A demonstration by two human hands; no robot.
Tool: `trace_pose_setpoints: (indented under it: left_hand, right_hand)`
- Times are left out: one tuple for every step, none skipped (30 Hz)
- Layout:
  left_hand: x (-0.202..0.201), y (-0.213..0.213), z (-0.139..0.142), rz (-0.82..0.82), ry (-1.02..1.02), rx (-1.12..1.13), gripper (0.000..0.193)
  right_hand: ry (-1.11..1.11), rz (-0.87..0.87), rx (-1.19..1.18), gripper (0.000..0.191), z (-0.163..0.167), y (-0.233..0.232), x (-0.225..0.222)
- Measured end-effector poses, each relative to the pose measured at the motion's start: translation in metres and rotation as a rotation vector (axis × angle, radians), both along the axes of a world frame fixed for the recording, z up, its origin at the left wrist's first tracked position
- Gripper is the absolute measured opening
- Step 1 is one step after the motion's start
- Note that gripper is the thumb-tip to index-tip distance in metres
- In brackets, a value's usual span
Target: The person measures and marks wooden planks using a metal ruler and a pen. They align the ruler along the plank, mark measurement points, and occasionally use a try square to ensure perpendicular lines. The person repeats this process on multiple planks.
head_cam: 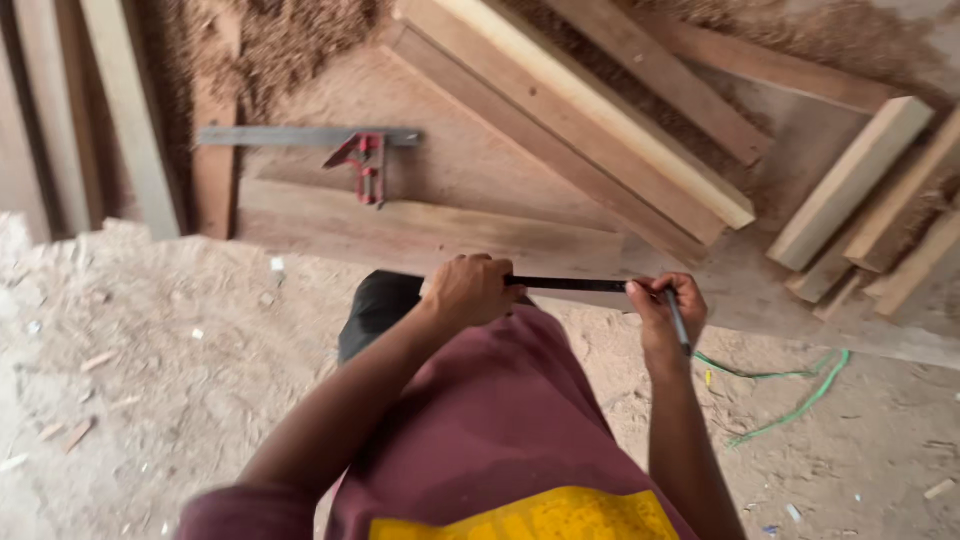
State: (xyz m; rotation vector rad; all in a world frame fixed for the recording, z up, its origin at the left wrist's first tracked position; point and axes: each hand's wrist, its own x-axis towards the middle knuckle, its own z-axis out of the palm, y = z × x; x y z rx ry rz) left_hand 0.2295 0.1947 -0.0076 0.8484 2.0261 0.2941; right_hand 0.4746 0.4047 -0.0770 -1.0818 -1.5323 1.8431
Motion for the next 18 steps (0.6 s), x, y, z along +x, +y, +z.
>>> trace_pose_setpoints:
  left_hand:
    - [0.005,0.008,-0.003,0.016,0.059,0.049,0.031]
    - [0.009,0.013,-0.005,0.034,0.112,0.089,0.028]
    - [0.011,0.018,-0.007,0.037,0.165,0.076,0.027]
    - [0.010,0.026,-0.010,0.038,0.221,0.067,0.027]
    - [0.007,0.034,-0.014,0.043,0.282,0.062,0.027]
    - [0.003,0.043,-0.017,-0.006,0.277,0.001,0.024]
    - [0.001,0.052,-0.020,-0.053,0.264,-0.063,0.023]
    - [0.001,0.063,-0.022,-0.098,0.252,-0.127,0.023]
    - [0.000,0.074,-0.024,-0.099,0.225,-0.178,0.023]
    - [-0.001,0.084,-0.026,-0.100,0.198,-0.230,0.022]
    - [-0.002,0.092,-0.027,-0.101,0.170,-0.282,0.022]
    - [-0.005,0.097,-0.028,-0.105,0.145,-0.311,0.022]
    - [-0.008,0.101,-0.028,-0.111,0.116,-0.337,0.022]
    - [-0.009,0.103,-0.028,-0.119,0.083,-0.362,0.022]
    - [-0.011,0.103,-0.028,-0.094,0.101,-0.334,0.022]
    - [-0.014,0.100,-0.028,-0.068,0.123,-0.311,0.022]
    - [-0.017,0.097,-0.027,-0.045,0.145,-0.286,0.022]
    - [-0.019,0.095,-0.027,-0.060,0.154,-0.278,0.022]
  right_hand:
    - [0.008,-0.001,0.064,0.029,-0.009,0.006,-0.005]
    - [0.011,-0.001,0.120,0.029,-0.017,0.008,-0.010]
    - [0.012,0.000,0.169,0.029,-0.022,0.008,-0.014]
    - [-0.051,-0.029,0.221,0.026,-0.028,0.006,-0.020]
    - [-0.109,-0.056,0.276,0.024,-0.031,0.006,-0.027]
    - [-0.163,-0.080,0.327,0.023,-0.032,0.004,-0.033]
    - [-0.222,-0.092,0.433,0.022,-0.032,0.001,-0.037]
    - [-0.282,-0.102,0.540,0.021,-0.029,0.000,-0.040]
    - [-0.335,-0.108,0.646,0.020,-0.026,-0.003,-0.043]
    - [-0.370,-0.077,0.695,0.019,-0.023,-0.005,-0.045]
    - [-0.406,-0.044,0.744,0.018,-0.019,-0.006,-0.045]
    - [-0.440,-0.017,0.792,0.018,-0.016,-0.009,-0.048]
    - [-0.485,-0.037,0.750,0.019,-0.014,-0.009,-0.050]
    - [-0.535,-0.057,0.708,0.020,-0.012,-0.012,-0.051]
    - [-0.583,-0.073,0.665,0.021,-0.011,-0.013,-0.052]
    - [-0.542,-0.064,0.660,0.022,-0.011,-0.013,-0.053]
    - [-0.501,-0.059,0.656,0.023,-0.013,-0.014,-0.055]
    - [-0.467,-0.055,0.652,0.024,-0.013,-0.014,-0.055]
